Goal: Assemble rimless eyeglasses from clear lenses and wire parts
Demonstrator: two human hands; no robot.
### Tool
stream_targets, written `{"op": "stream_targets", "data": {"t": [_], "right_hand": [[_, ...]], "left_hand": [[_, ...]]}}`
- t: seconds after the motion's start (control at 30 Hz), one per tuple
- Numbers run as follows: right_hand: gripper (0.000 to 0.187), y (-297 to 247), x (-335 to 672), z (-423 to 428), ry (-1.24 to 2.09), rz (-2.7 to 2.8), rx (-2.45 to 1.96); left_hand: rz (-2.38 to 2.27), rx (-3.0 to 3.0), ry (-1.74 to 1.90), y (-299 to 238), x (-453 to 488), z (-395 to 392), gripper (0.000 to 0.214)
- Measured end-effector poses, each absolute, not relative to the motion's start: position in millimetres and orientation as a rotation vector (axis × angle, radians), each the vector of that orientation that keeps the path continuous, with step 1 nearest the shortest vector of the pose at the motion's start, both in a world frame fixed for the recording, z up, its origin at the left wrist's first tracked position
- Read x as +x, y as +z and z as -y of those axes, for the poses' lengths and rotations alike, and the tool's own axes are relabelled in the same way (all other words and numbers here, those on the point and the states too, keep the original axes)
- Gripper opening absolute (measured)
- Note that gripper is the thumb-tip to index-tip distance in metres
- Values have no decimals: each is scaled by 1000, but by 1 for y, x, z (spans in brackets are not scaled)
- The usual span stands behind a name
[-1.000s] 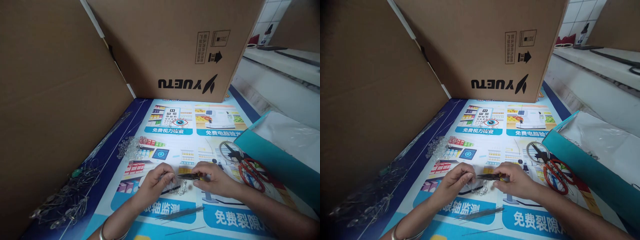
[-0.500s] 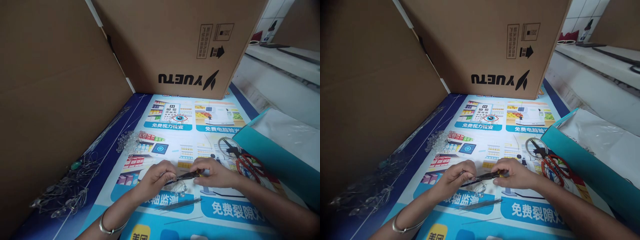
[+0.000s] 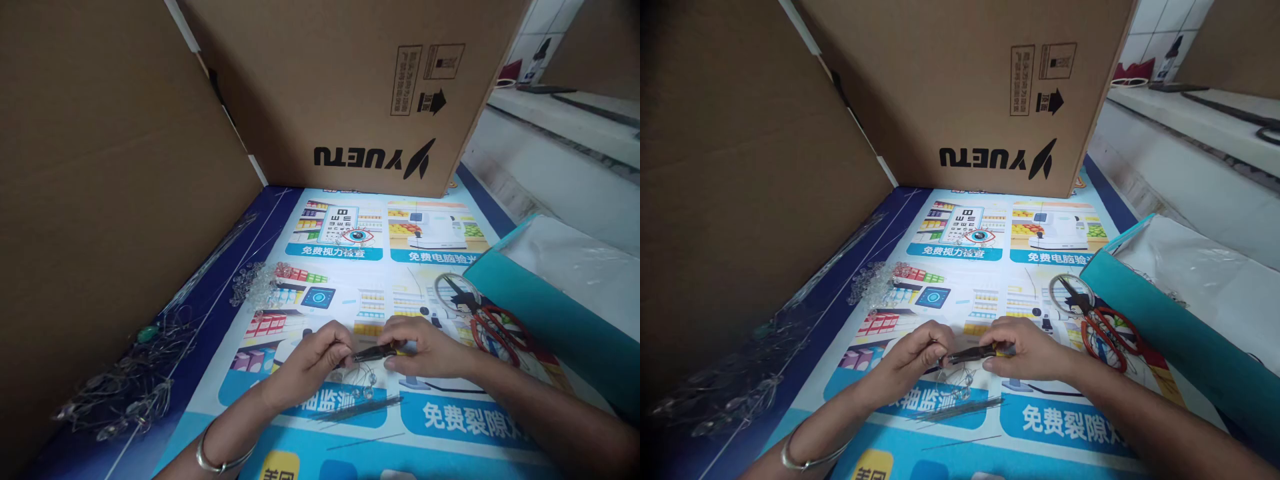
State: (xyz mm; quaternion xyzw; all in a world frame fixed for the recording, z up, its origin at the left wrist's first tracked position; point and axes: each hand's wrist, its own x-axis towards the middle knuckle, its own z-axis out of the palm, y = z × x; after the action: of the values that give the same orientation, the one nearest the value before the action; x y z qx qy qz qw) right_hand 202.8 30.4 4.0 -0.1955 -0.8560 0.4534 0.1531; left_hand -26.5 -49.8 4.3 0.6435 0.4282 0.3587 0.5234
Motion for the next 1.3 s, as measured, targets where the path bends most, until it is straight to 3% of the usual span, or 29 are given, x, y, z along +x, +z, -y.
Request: {"op": "stream_targets", "data": {"t": [0.83, 1.3], "right_hand": [[22, 7, 201, -17, 821, 2719, -528], [21, 9, 199, -13, 792, 2744, -537]], "left_hand": [[-966, 2056, 1077, -8, -28, 48, 10], [-957, 2077, 1138, -5, -27, 48, 10]]}}
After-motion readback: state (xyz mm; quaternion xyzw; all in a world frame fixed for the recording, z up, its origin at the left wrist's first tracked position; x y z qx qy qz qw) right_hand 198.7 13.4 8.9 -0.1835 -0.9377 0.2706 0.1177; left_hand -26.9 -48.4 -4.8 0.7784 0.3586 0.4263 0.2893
